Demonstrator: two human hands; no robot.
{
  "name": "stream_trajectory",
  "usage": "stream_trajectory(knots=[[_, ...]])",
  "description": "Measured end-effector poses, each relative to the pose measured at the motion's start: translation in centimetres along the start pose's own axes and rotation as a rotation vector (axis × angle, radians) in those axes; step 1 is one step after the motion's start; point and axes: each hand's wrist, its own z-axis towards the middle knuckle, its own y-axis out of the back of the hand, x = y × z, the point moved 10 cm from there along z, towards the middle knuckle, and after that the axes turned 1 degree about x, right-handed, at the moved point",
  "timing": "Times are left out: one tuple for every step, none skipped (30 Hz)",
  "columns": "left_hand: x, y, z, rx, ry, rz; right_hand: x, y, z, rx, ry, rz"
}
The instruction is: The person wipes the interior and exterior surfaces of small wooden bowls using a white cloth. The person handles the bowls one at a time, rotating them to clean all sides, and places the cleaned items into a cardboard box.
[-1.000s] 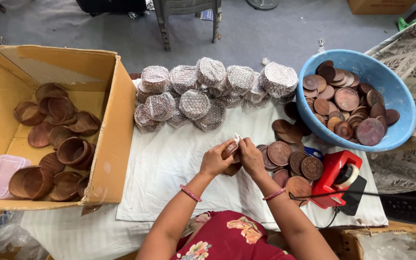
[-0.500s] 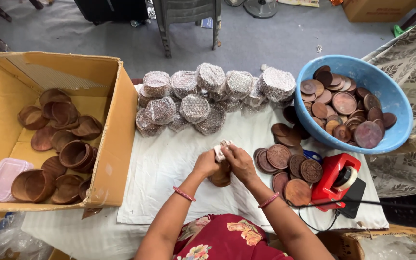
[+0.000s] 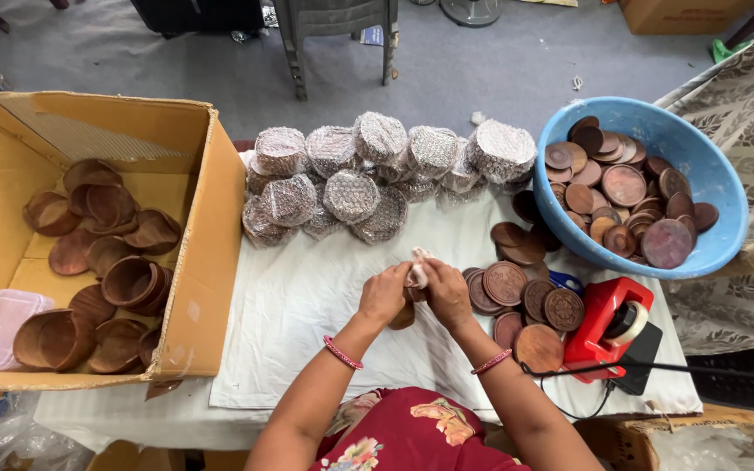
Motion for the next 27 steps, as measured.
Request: stream_trajectory(knots=[[-0.1, 0.2, 0.0, -0.003, -0.001, 0.003, -0.6, -1.6, -1.4, -0.003, 0.002, 0.002], [0.0, 0.5, 0.0, -0.018, 0.012, -0.023, -3.8, -4.2, -3.1, 0.082, -0.263, 0.097], [0.1, 0.9, 0.0, -0.036, 0.026, -0.051, -6.6, -7.0, -5.4, 0.169, -0.524, 0.193], [0.4, 0.9, 0.3, -0.041, 0.026, -0.049, -6.6, -7.5, -5.5, 0.167, -0.520, 0.195], [0.9, 0.8, 0.4, -0.037, 0.040, -0.053, -7.0, -8.3, -6.0, 0.195, -0.569, 0.189], [1.4, 0.6, 0.5, -0.033, 0.053, -0.056, -7.4, -9.1, -6.5, 0.223, -0.618, 0.184], [1.5, 0.7, 0.5, -0.033, 0.057, -0.057, -6.7, -7.5, -5.2, 0.227, -0.617, 0.185], [1.5, 0.5, 0.6, -0.001, 0.055, -0.036, -4.1, -4.7, -2.7, 0.127, -0.377, 0.118], [1.4, 0.3, 1.0, 0.032, 0.047, -0.015, -1.4, -1.8, -0.6, 0.024, -0.140, 0.046], [1.2, 0.0, 1.3, 0.032, 0.045, -0.016, -1.0, -0.4, 0.9, 0.023, -0.140, 0.044], [1.0, -0.6, 1.3, 0.055, 0.037, 0.010, 1.2, 1.1, 2.1, 0.022, 0.021, 0.029], [0.7, -1.3, 1.2, 0.077, 0.029, 0.036, 3.3, 2.6, 3.1, 0.021, 0.183, 0.015], [0.4, -0.9, 1.0, 0.082, 0.029, 0.036, 2.8, 2.1, 2.5, 0.023, 0.179, 0.015], [-0.3, -0.3, 0.9, 0.064, 0.008, 0.032, 1.0, 1.3, 2.0, 0.047, 0.036, 0.087], [-0.8, 0.5, 0.8, 0.044, -0.011, 0.031, -0.7, 0.3, 1.6, 0.069, -0.103, 0.160], [-0.2, 0.0, 0.6, 0.044, -0.009, 0.032, -1.7, -2.1, -0.7, 0.070, -0.103, 0.162], [0.3, 0.0, 0.6, 0.012, -0.011, 0.003, -4.5, -4.9, -3.0, 0.078, -0.272, 0.188], [0.8, -0.1, 0.5, -0.021, -0.014, -0.027, -7.1, -7.6, -5.5, 0.086, -0.440, 0.214], [0.4, 1.0, 0.3, -0.027, -0.015, -0.025, -6.7, -7.4, -5.3, 0.083, -0.435, 0.215], [0.5, 1.7, 0.1, 0.007, 0.031, -0.069, -6.3, -7.5, -5.0, 0.110, -0.434, 0.219], [0.5, 2.3, -0.1, 0.041, 0.077, -0.113, -6.0, -7.5, -4.9, 0.136, -0.435, 0.223], [0.1, 3.6, 0.1, 0.036, 0.076, -0.111, -5.2, -5.8, -2.9, 0.134, -0.430, 0.223], [-0.6, 4.4, -0.1, 0.059, 0.061, -0.135, -2.5, -3.2, -0.7, 0.091, -0.234, 0.148], [-1.2, 5.2, -0.1, 0.083, 0.046, -0.157, 0.4, -0.8, 1.1, 0.047, -0.038, 0.073], [-0.9, 4.3, 0.1, 0.087, 0.051, -0.159, 0.8, -0.4, 1.9, 0.053, -0.042, 0.075], [-0.1, 3.5, 0.3, 0.090, 0.094, -0.105, 2.6, -0.3, 2.7, 0.092, 0.090, -0.018], [0.7, 2.8, 0.5, 0.092, 0.137, -0.047, 4.5, -0.4, 3.4, 0.131, 0.224, -0.110]])
